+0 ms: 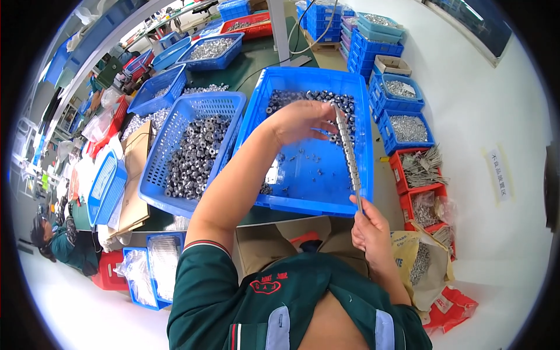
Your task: Assembling small metal rings onto a metal rod at a factory workbench.
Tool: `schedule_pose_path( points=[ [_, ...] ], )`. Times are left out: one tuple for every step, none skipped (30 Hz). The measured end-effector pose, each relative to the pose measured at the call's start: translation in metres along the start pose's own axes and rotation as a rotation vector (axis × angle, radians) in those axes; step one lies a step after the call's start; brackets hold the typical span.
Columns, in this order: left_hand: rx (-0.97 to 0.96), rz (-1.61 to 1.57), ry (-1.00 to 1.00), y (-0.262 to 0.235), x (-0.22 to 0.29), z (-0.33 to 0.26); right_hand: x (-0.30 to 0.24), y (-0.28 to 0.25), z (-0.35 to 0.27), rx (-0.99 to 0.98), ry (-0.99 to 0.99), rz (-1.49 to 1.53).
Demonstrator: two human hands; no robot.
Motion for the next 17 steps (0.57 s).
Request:
schedule_pose_path(
  points=[
    [0.043, -0.030, 0.024, -0.011, -0.004, 0.004, 0.000, 0.002, 0.000, 0.015, 0.002, 0.004],
    [0.161, 0.082, 0.014, -0.019, -0.007, 0.009, 0.001, 0.002, 0.000, 0.017, 0.011, 0.003],
    [0.283, 0.195, 0.007, -0.025, -0.008, 0.013, 0.001, 0.002, 0.001, 0.022, -0.001, 0.021],
    [0.427, 0.433, -0.012, -0.035, -0.015, 0.021, 0.002, 0.002, 0.001, 0.027, -0.014, 0.039],
    [0.424, 0.657, 0.035, -0.044, -0.022, 0.030, 0.003, 0.003, 0.002, 0.023, -0.006, 0.034],
    [0.420, 0.883, 0.083, -0.049, -0.025, 0.036, 0.002, 0.004, 0.002, 0.026, -0.020, 0.049],
    [0.428, 1.036, 0.116, -0.053, -0.030, 0.042, 0.002, 0.004, 0.002, 0.029, -0.035, 0.063],
    [0.431, 1.033, 0.115, -0.055, -0.035, 0.048, 0.003, 0.004, 0.003, 0.027, -0.032, 0.060],
    [0.418, 1.204, 0.149, -0.055, -0.040, 0.053, 0.003, 0.004, 0.003, 0.022, -0.041, 0.063],
    [0.401, 1.377, 0.183, -0.055, -0.044, 0.057, 0.003, 0.004, 0.003, 0.017, -0.050, 0.066],
    [0.404, 1.485, 0.134, -0.052, -0.046, 0.062, 0.003, 0.003, 0.003, 0.021, -0.052, 0.065],
    [0.400, 1.484, 0.137, -0.050, -0.047, 0.064, 0.004, 0.003, 0.003, 0.014, -0.039, 0.061],
    [0.402, 1.563, 0.089, -0.048, -0.051, 0.065, 0.004, 0.002, 0.003, 0.007, -0.026, 0.057],
    [0.404, 1.641, 0.039, -0.045, -0.053, 0.065, 0.005, 0.001, 0.003, 0.012, -0.028, 0.058],
    [0.412, 1.699, -0.016, -0.043, -0.054, 0.067, 0.007, 0.000, 0.004, -0.002, -0.032, 0.059],
    [0.423, 1.708, 0.025, -0.043, -0.055, 0.070, 0.008, -0.001, 0.004, -0.015, -0.036, 0.060],
    [0.439, 1.717, 0.061, -0.044, -0.059, 0.070, 0.009, 0.000, 0.005, 0.005, -0.040, 0.035]
  ],
)
Point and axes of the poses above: each hand's wrist, its own z-axis towards the middle knuckle, its own y-axis out of the palm, x = y × z, the point moved 3 cm from there along z, towards the middle knuckle
